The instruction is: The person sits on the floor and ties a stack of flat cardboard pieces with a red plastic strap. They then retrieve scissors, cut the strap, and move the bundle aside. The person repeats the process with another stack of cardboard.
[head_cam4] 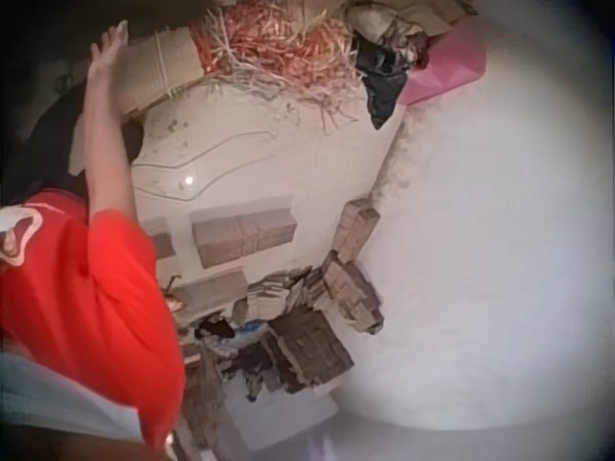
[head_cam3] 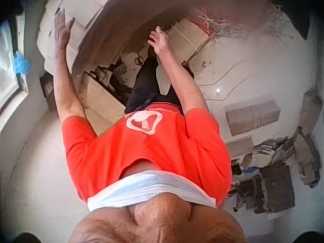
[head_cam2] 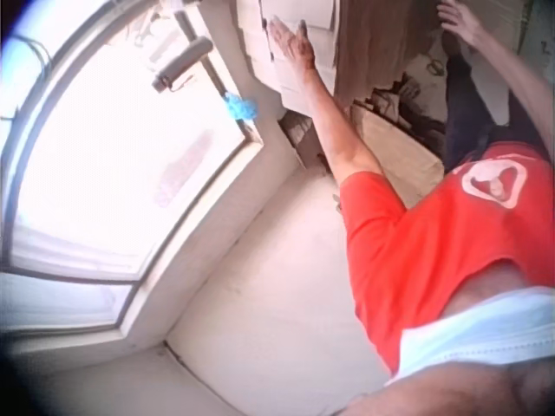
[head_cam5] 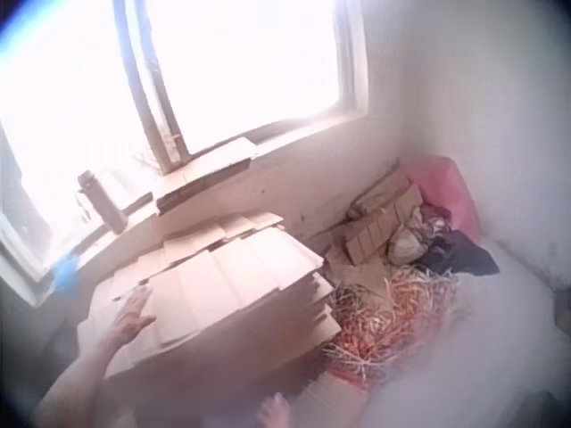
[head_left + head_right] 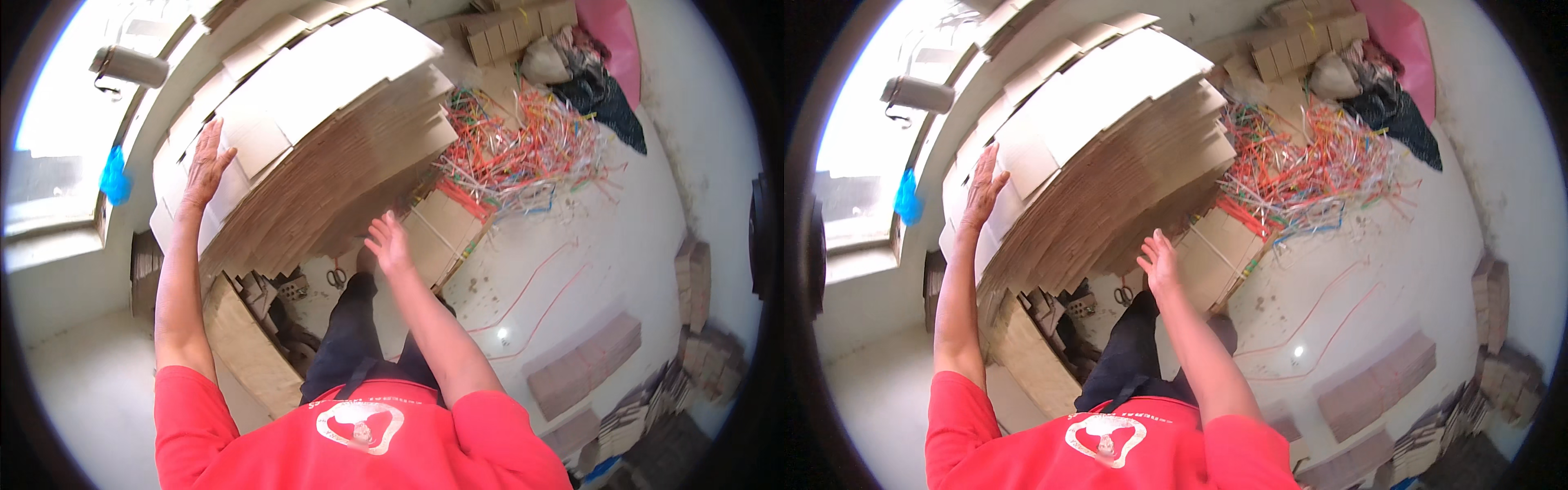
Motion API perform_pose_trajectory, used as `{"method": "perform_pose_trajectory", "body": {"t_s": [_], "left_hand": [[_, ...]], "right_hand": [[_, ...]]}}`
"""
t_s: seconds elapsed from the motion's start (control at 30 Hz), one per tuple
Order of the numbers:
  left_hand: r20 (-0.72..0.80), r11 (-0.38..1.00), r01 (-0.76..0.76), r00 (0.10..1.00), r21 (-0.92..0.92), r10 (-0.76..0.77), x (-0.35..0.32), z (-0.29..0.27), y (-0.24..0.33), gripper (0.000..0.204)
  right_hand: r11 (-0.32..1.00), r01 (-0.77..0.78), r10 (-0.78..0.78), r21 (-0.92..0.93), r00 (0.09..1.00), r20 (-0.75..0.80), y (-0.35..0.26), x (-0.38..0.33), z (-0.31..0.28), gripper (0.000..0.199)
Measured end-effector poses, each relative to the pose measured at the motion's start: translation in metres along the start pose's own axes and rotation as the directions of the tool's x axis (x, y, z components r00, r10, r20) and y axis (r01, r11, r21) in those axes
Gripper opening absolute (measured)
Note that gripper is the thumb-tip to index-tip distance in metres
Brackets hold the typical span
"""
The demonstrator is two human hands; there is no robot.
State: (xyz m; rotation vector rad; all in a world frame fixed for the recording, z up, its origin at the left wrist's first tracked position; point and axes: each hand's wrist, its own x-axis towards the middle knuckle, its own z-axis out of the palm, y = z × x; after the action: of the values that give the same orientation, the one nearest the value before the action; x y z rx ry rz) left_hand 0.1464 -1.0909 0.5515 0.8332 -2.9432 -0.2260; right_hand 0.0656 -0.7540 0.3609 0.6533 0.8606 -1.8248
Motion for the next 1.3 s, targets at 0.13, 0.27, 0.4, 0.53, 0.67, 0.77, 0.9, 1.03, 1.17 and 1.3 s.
{"method": "perform_pose_trajectory", "body": {"t_s": [0.13,0.27,0.4,0.53,0.67,0.77,0.9,1.03,1.17,1.3], "left_hand": [[0.101,0.993,-0.109,0.989,0.042,0.105,0.017,0.030,-0.014,0.064],[0.106,0.991,-0.111,0.989,0.071,0.103,0.012,0.032,-0.009,0.060],[0.120,0.984,-0.171,0.979,0.057,0.163,0.013,0.026,-0.016,0.060],[0.128,0.976,-0.189,0.976,0.106,0.175,0.015,0.024,-0.017,0.059],[0.106,0.978,-0.192,0.977,0.079,0.183,0.015,0.025,-0.021,0.060],[0.094,0.977,-0.209,0.975,0.051,0.203,0.020,0.027,-0.016,0.060],[0.107,0.979,-0.181,0.976,-0.093,0.191,0.021,-0.004,-0.028,0.064],[0.143,0.962,-0.160,0.970,-0.222,0.195,0.033,-0.006,-0.029,0.068],[0.151,0.962,-0.149,0.971,-0.230,0.186,0.033,-0.003,-0.029,0.071],[0.156,0.959,-0.137,0.971,-0.247,0.179,0.033,-0.005,-0.030,0.072]], "right_hand": [[0.977,0.005,-0.014,0.213,0.999,0.039,0.018,0.043,0.007,0.073],[0.971,0.045,-0.035,0.233,0.998,-0.045,0.037,0.076,0.033,0.069],[0.969,0.011,0.008,0.249,0.997,-0.075,0.056,0.099,0.057,0.060],[0.969,0.014,0.008,0.247,0.996,-0.088,0.074,0.117,0.069,0.049],[0.980,0.028,-0.001,0.195,0.990,-0.140,0.077,0.126,0.067,0.039],[0.979,0.067,-0.046,0.191,0.992,-0.114,0.069,0.132,0.060,0.035],[0.935,0.057,-0.054,0.349,0.998,-0.018,0.046,0.089,0.090,0.035],[0.869,0.123,-0.004,0.480,0.970,-0.241,0.041,0.075,0.107,0.039],[0.834,0.188,0.061,0.519,0.903,-0.425,0.067,0.083,0.114,0.032],[0.857,0.133,0.042,0.499,0.945,-0.325,0.058,0.083,0.114,0.019]]}}
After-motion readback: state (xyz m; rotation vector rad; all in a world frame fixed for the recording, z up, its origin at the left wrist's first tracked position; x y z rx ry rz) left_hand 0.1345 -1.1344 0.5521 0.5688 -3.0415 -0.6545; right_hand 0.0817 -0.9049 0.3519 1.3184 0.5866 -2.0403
